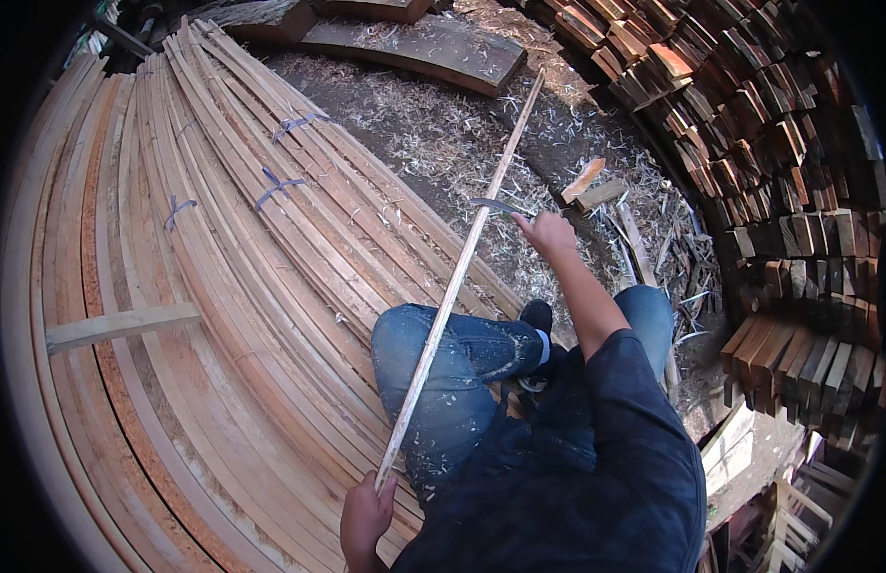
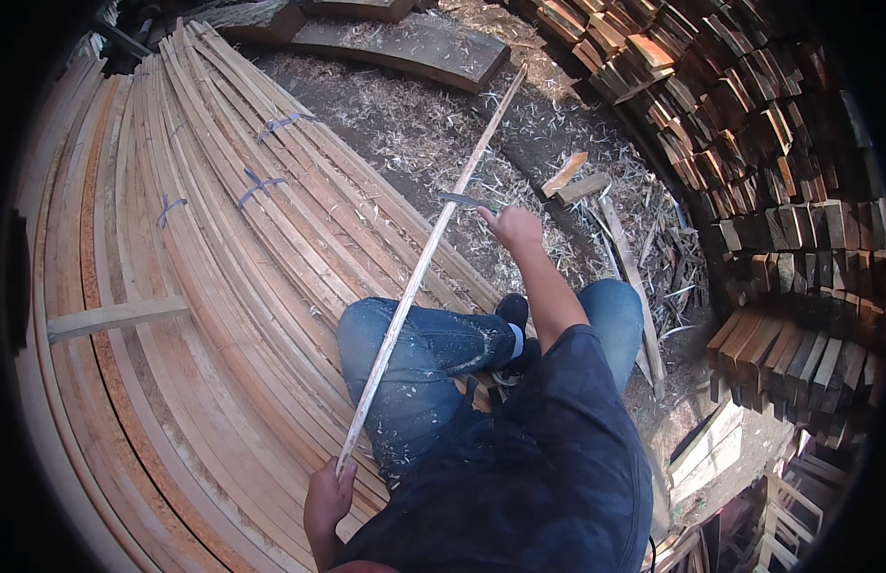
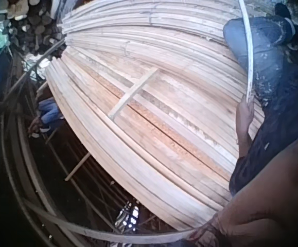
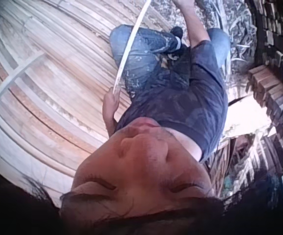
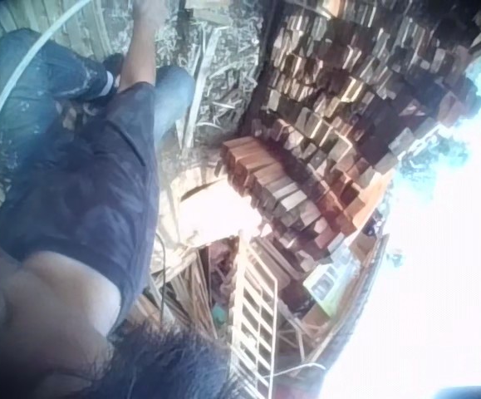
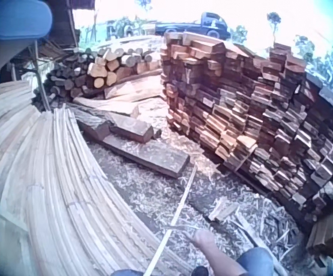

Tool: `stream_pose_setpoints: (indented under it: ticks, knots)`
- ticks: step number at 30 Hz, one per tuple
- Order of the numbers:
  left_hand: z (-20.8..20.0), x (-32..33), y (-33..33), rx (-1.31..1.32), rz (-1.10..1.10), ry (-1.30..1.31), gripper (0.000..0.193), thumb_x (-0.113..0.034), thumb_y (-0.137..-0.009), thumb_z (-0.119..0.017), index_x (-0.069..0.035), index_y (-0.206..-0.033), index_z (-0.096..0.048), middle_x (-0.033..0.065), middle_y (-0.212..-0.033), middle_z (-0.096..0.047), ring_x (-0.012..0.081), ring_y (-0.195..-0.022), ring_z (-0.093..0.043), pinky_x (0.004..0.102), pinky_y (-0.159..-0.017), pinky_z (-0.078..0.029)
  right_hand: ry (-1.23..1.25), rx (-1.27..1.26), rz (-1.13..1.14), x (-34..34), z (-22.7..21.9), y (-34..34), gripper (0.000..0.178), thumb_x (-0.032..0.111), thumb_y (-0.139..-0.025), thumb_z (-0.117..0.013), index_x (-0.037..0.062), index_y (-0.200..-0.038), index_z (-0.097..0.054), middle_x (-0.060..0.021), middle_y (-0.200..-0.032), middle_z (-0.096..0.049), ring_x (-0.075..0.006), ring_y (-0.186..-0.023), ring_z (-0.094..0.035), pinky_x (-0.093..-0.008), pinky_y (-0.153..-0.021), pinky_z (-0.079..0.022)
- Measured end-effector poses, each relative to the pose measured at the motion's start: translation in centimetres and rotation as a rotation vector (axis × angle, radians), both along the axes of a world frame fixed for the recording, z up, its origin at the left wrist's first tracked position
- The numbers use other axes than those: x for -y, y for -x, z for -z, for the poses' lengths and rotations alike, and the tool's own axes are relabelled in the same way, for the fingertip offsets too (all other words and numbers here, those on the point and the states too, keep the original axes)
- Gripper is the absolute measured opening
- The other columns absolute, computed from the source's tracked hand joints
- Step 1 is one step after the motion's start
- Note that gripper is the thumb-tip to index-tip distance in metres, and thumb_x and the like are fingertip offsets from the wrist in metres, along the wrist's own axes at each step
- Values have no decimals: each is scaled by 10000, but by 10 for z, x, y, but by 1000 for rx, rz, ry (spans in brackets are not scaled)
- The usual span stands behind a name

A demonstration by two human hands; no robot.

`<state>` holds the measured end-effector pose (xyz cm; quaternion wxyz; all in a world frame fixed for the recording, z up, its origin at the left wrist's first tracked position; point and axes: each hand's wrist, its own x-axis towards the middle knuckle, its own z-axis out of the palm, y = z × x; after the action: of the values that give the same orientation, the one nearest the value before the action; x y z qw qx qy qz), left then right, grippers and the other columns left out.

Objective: The person sits on the ground and uses a curved knife to shave a long, thin piece of wood held across their lap. They repeatedly scrape the blade along the wood to remove thin shavings, occasionally adjusting their grip on the wood and the tool.

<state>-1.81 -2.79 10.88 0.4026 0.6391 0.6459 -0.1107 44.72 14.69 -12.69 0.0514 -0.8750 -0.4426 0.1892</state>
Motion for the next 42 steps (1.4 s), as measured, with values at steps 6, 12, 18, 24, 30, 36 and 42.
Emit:
stream_pose_setpoints:
  ticks: [6, 12, 18, 24, 30, 36, 42]
  knots:
    - [-1, 1, 3, -17, -31, 25, 321, -273, -911, -582, 33, -818, -561, 277, -644, -560, 459, -665, -586, 479, -573, -446, -117, -132, -530, -2, -29, 34, 802, 752, -840, -364, 23, -764, -693, -205, -724, -659, -381, -715, -657, -451, -671, -533]
    - [1, 3, -2, -3, -10, 18, 292, -253, -903, -592, 31, -835, -567, 273, -645, -562, 455, -669, -591, 468, -568, -447, 59, -103, 158, 2, 4, -15, 862, 776, -820, -369, -16, -798, -707, -250, -837, -672, -403, -836, -664, -466, -719, -526]
    - [3, 6, 0, -42, -11, -11, 290, -255, -901, -591, 31, -854, -573, 272, -651, -569, 461, -661, -590, 481, -563, -447, -32, -171, 138, 14, 18, 7, 792, 727, -845, -405, -9, -812, -695, -246, -818, -665, -395, -802, -659, -480, -728, -515]
    - [1, 6, -4, -75, -18, -30, 298, -265, -901, -594, 32, -874, -579, 276, -667, -585, 463, -694, -600, 492, -584, -456, -139, -102, -577, 7, -10, 28, 671, 691, -854, -432, 70, -873, -685, -181, -719, -660, -382, -668, -641, -480, -649, -517]
    - [1, 6, -1, -103, 26, -47, 325, -288, -902, -590, 36, -903, -588, 283, -689, -594, 465, -709, -606, 495, -604, -467, 21, -288, 496, 35, 45, -42, 688, 619, -874, -482, -26, -1025, -666, -278, -1044, -640, -394, -1024, -617, -453, -862, -487]
    - [3, 13, -5, -119, 52, -110, 355, -318, -907, -583, 36, -885, -588, 282, -676, -589, 458, -703, -608, 494, -608, -469, -351, -539, 563, 34, 58, 29, 505, 454, -865, -595, -46, -916, -634, -279, -934, -649, -402, -927, -635, -457, -825, -480]
    - [-22, 10, -19, -186, 59, -170, 357, -330, -912, -578, 11, -807, -562, 245, -630, -581, 431, -633, -601, 490, -573, -455, -436, -390, 576, 81, 135, 70, 377, 240, -772, -682, -21, -986, -513, -214, -841, -624, -343, -822, -636, -429, -739, -485]
